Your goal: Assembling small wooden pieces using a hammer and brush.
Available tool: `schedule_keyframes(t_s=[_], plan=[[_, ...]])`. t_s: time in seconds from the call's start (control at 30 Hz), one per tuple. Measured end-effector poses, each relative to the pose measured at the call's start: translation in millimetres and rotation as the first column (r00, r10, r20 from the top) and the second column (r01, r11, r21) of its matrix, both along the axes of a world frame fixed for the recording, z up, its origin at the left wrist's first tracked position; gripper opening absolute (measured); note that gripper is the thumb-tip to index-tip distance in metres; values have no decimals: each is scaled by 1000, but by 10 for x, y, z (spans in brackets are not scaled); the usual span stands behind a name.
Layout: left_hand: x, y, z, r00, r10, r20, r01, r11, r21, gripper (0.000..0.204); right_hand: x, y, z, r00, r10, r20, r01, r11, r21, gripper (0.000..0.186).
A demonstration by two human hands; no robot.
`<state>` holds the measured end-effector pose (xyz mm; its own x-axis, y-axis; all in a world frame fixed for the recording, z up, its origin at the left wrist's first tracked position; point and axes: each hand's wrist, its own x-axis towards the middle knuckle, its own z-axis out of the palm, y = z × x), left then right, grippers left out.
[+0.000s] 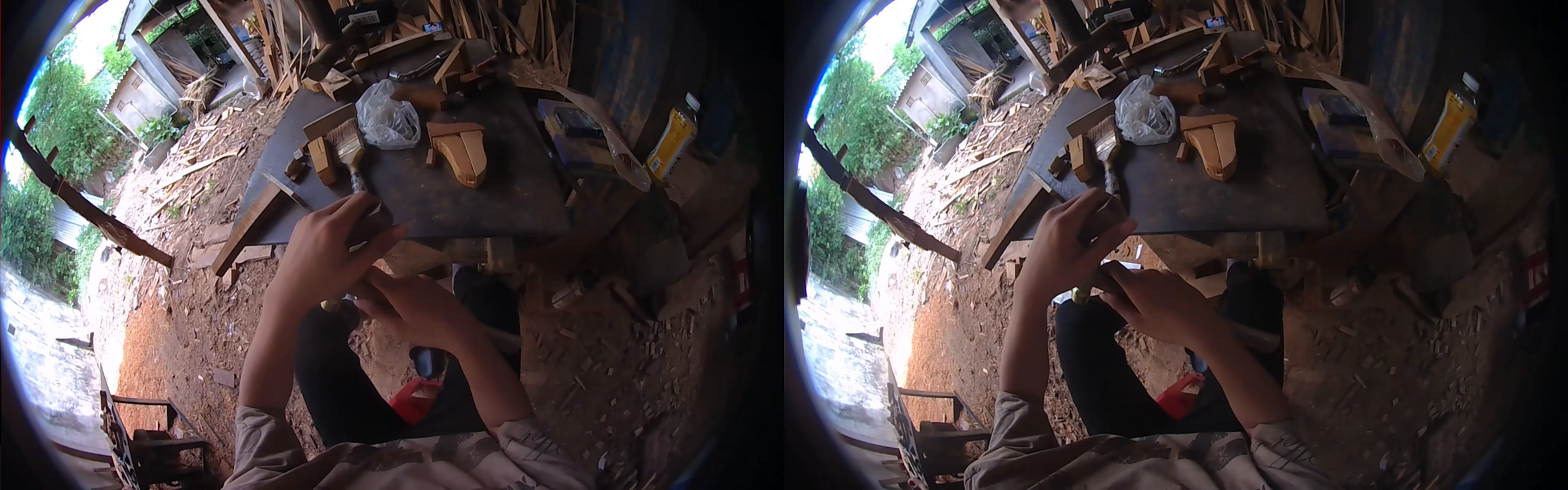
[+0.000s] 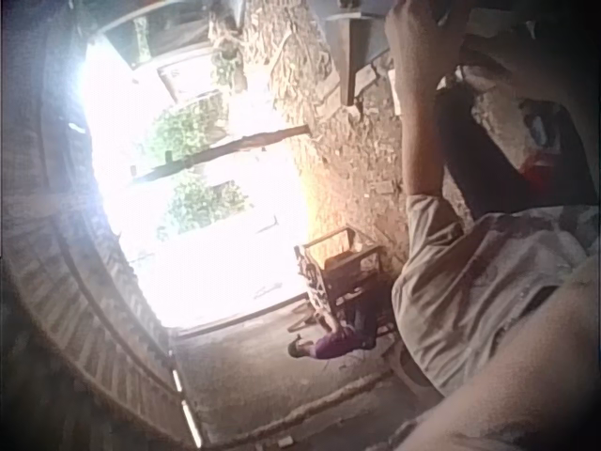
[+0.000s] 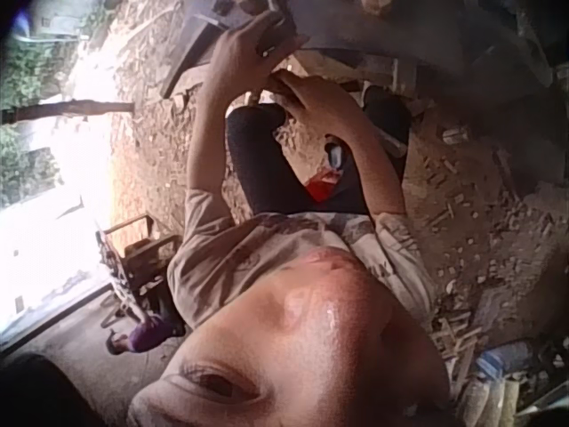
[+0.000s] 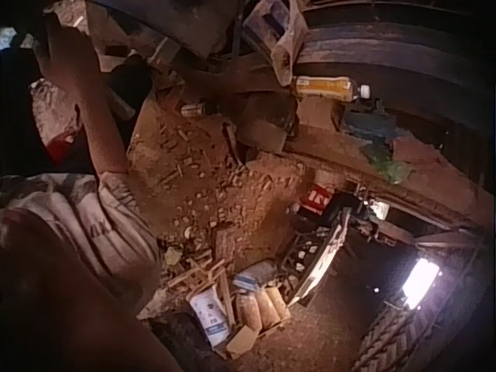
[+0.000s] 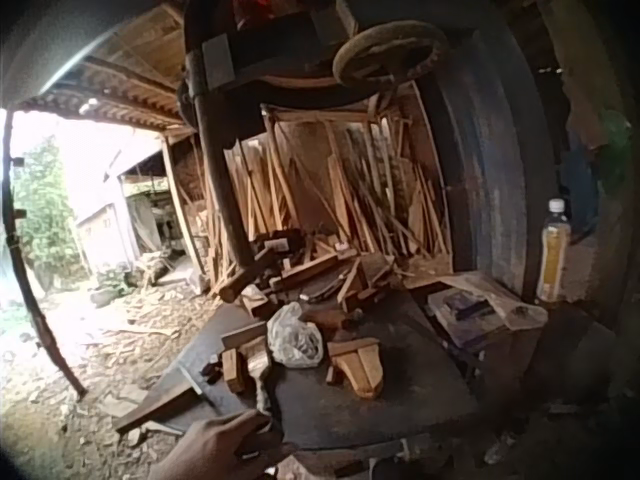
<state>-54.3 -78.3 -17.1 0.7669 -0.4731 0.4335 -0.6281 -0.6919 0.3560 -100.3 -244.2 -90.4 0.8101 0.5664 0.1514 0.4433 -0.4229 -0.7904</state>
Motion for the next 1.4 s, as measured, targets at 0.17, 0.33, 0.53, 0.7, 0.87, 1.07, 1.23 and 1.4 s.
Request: schedule_keyframes(t_s=[0.17,0.33,0.53,0.7,0.87,1.07,1.23,1.4], plan=[[-9,22,-45,1000,29,-8,-29,999,-46,41,16,-8,-24,1000,-12,2,12,1000,-12,37],[-37,88,-59,999,-16,-45,13,998,-61,38,25,-6,-61,1000,3,6,-3,1000,-26,37],[-13,189,-105,997,-1,-80,-5,996,-84,37,34,8,-132,999,-38,10,37,997,70,35],[0,268,-140,996,30,-84,-40,993,-114,36,60,-57,-177,998,-41,49,30,978,208,36],[-10,354,-150,987,106,-123,-120,986,-112,34,110,-81,-191,993,-97,62,78,965,248,35],[34,309,-202,998,10,-63,-21,984,-177,44,106,-27,-210,995,-66,76,46,970,239,36],[-7,217,-217,1000,-5,-1,5,998,-55,42,71,2,-206,999,-47,19,44,991,129,40],[-28,166,-216,999,14,-35,-14,1000,-5,43,44,-21,-162,998,-58,5,57,996,70,40]])
